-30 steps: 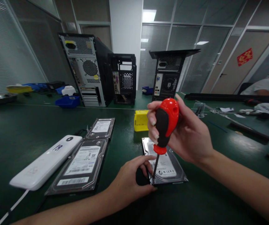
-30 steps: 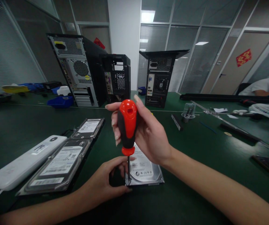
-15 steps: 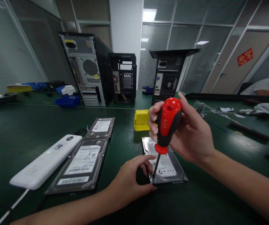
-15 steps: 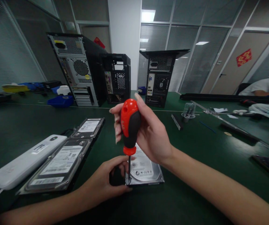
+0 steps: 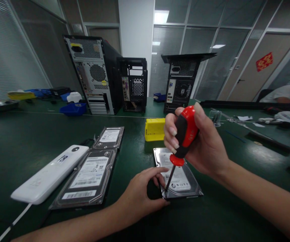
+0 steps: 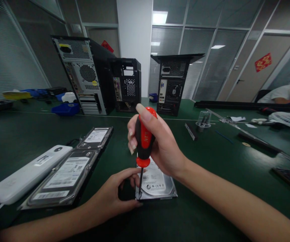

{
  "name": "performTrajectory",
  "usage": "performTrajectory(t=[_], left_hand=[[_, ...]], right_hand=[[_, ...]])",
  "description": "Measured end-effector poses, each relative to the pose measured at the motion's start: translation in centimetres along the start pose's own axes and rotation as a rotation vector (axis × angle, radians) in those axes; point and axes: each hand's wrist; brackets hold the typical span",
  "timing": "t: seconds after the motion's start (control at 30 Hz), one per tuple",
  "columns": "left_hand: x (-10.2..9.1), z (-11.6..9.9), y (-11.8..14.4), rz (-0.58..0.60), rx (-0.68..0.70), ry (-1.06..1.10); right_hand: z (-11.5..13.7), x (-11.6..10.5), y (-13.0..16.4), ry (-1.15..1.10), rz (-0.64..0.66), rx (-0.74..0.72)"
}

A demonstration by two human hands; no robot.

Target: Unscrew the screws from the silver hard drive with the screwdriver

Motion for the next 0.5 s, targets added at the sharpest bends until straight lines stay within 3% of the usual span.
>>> performTrajectory(t=[0.1, 0.23, 0.5], left_hand=[[0.00, 0.09, 0.04, -0.012, -0.005, -0.029], [-0.01, 0.07, 0.17, -0.025, 0.003, -0.034], [-0.05, -0.12, 0.25, -0.018, 0.014, -0.035]], right_hand=[[0.07, -0.08, -0.04, -0.004, -0.033, 0.041], [0.11, -0.10, -0.08, -0.034, 0.037, 0.113], [-0.41, -0.21, -0.14, -0.019, 0.040, 0.054]])
Point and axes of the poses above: each hand's wrist, its own y-axis away from the middle knuckle, its own x-axis out of the palm, z = x × y, and after that the axes turned 11 degrees about -z, right-handed
